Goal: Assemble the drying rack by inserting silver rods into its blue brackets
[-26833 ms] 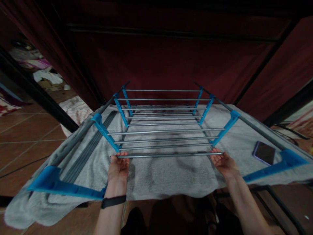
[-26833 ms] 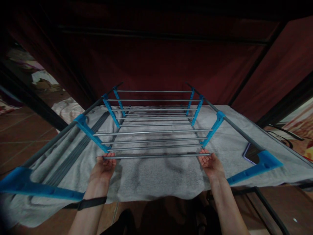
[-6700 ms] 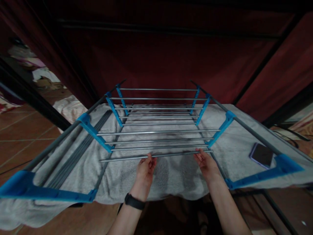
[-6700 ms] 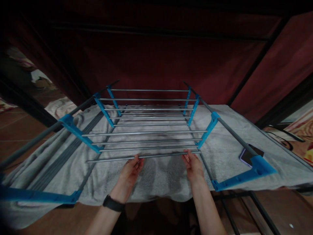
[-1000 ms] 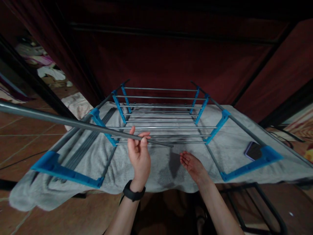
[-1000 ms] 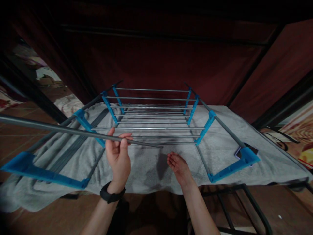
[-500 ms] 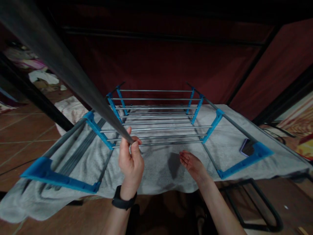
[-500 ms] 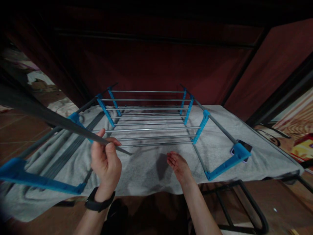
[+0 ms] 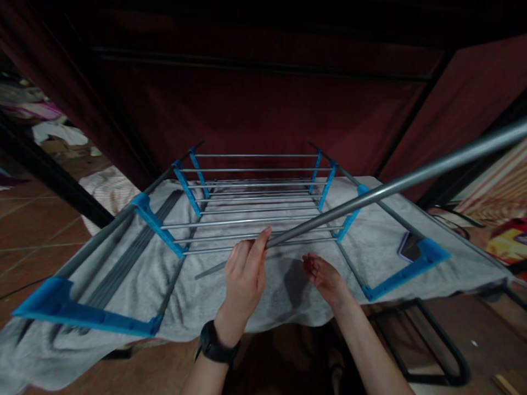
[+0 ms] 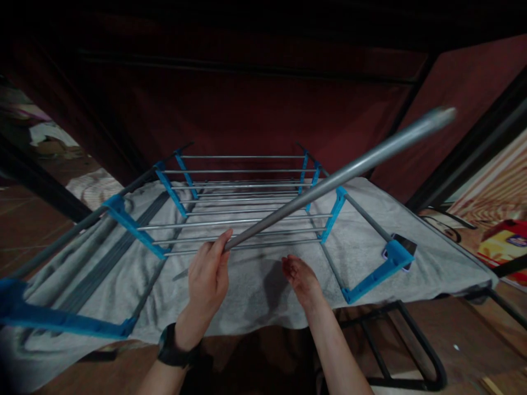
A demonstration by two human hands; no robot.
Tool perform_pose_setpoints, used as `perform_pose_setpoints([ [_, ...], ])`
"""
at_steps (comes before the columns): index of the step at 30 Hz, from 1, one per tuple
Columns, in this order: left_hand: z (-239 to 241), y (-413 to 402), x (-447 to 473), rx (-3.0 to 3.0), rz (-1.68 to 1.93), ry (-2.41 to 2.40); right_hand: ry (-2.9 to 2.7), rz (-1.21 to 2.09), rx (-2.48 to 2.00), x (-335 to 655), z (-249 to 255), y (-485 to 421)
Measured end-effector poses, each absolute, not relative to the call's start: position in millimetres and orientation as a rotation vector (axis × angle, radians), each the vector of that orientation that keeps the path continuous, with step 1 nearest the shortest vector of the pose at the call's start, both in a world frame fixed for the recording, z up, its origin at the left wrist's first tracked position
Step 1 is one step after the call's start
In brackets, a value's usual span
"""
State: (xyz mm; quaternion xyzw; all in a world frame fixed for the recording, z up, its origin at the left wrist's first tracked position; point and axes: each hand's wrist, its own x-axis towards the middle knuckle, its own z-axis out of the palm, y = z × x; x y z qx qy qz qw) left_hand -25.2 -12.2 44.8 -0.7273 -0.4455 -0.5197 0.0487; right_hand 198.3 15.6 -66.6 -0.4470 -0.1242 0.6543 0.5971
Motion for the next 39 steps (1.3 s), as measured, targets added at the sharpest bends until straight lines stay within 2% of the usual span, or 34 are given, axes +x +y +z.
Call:
perform_pose_setpoints([
  [4, 23, -2, -31, -2.343, -1.525, -1.464, -0.296, 1.521, -1.039, 203, -65, 15],
  [9, 11, -4, -26, -2.443, -1.135, -1.371, -0.256, 1.527, -1.052, 207, -60, 18],
  [16, 6, -6, -26, -2.442, -0.778, -1.347, -0.215, 1.529, -1.07, 207, -54, 18],
  [29, -32, 6, -34, -2.651, -0.518, -1.448, -0.084, 1.398, -0.955, 224, -46, 22],
  [39, -36, 8, -35, -2.834, -0.427, -1.546, -0.12, 1.259, -0.94, 239, -54, 23],
])
